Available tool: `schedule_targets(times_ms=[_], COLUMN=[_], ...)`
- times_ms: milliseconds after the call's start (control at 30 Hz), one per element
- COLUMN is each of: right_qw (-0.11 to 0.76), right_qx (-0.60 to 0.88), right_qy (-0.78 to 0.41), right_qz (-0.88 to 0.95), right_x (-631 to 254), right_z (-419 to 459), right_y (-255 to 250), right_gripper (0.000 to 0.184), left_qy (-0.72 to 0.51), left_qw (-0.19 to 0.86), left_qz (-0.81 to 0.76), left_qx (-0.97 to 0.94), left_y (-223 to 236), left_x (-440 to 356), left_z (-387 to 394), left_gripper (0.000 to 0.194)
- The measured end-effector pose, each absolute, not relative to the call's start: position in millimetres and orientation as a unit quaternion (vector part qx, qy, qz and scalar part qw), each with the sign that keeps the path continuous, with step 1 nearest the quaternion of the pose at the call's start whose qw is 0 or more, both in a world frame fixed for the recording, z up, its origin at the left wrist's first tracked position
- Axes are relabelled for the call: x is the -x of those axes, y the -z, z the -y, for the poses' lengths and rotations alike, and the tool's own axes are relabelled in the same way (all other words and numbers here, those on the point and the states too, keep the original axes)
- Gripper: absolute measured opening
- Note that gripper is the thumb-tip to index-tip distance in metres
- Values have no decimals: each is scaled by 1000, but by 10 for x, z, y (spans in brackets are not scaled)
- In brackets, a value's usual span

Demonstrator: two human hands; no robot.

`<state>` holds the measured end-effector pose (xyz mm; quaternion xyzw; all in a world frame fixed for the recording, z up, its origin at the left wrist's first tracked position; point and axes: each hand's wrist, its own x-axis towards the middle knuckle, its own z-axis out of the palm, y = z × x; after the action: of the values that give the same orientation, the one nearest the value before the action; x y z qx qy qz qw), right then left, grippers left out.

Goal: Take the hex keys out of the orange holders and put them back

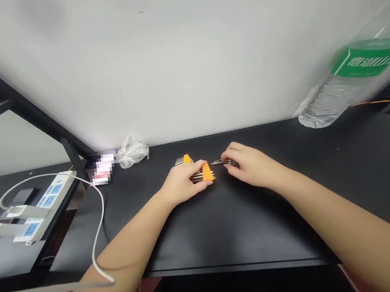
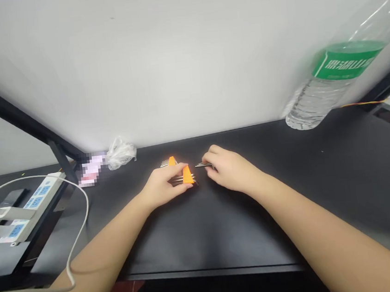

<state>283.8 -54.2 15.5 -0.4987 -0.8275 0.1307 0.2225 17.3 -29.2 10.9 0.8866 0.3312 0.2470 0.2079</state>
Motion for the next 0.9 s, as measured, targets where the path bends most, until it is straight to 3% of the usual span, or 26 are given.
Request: schedule_targets(times_ms=[233, 533, 900], right_qw=[145, 50, 210], right_qx=[536, 584, 456], right_qy=[-101, -95, -152], right_qz=[825, 805, 851], right_x=[-2978, -2840, -2814], right_z=[371, 519, 576], right_y=[31, -108, -239], right_gripper=[16, 13, 11], left_qy=[-245, -240, -247], left_qw=[214, 218, 210], left_qz=[-331, -330, -333], left_qx=[-886, -887, -885], left_y=[-110, -93, -106], left_x=[-173, -167, -162], left_z=[293, 274, 280], left_gripper=[49, 50, 48])
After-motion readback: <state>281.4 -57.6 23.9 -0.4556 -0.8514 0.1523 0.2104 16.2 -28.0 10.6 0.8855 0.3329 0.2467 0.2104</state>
